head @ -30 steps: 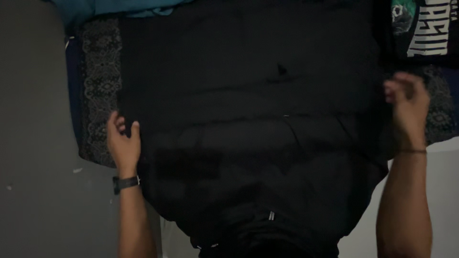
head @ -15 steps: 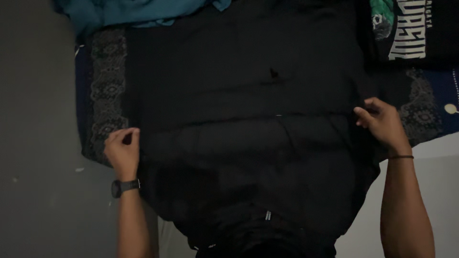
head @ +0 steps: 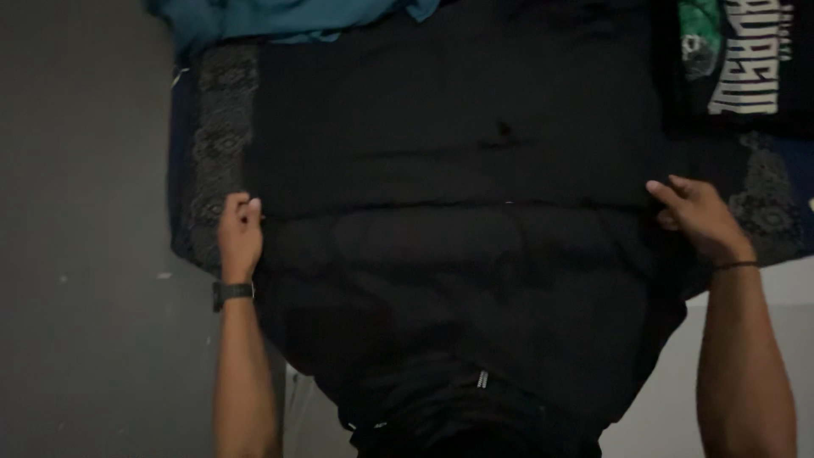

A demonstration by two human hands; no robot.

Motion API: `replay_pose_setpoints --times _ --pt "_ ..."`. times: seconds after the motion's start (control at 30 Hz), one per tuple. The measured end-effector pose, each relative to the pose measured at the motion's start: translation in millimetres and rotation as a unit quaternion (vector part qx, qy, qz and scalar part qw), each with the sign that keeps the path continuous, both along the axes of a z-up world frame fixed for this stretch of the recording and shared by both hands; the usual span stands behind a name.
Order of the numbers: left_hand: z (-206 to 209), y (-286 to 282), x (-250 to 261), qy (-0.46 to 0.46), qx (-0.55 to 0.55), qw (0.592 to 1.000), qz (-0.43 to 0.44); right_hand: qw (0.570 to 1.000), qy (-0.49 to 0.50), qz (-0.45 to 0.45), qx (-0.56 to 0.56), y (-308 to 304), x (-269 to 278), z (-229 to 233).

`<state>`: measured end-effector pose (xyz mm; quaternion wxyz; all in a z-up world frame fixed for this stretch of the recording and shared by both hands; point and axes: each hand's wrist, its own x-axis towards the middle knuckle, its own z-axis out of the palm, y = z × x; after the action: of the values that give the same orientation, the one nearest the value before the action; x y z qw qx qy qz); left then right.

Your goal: The person folds a black t-shirt on a bed, smoothing the fabric by hand and aligning the edges with other items.

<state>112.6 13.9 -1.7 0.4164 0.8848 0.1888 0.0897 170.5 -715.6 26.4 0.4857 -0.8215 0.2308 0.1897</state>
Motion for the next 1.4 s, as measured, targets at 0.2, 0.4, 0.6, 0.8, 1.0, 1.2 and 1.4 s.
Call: replay_pose_setpoints --times 0.2,0.4,0.6,0.8,1.0,1.2,1.4 --pt "-6 30 10 0.083 0.097 0.990 -0.065 0.999 0.005 -0.022 -0.044 -21 14 -11" --pt "27 25 21 0.082 -0.118 0.986 -0.090 0.998 -0.058 -0.012 0.010 -36 1 -26" --pt "22 35 28 0.073 -0.148 0.982 -0.093 0.977 -0.178 -0.015 0.113 -58 4 -32" --pt "3 48 18 0.093 -0.111 0.984 -0.108 0.992 -0.057 -0.045 -0.105 -32 -18 -11" --pt "-14 60 20 0.118 -0.058 0.987 -0.087 0.987 -0.040 0.009 -0.155 -16 -21 2" --pt "10 39 20 0.154 0.022 0.987 -0.050 0.980 -0.047 0.042 -0.190 -3 -29 23" --pt "77 -66 29 -0.078 0.233 0.968 -0.043 0.925 -0.227 0.036 -0.302 37 -28 51"
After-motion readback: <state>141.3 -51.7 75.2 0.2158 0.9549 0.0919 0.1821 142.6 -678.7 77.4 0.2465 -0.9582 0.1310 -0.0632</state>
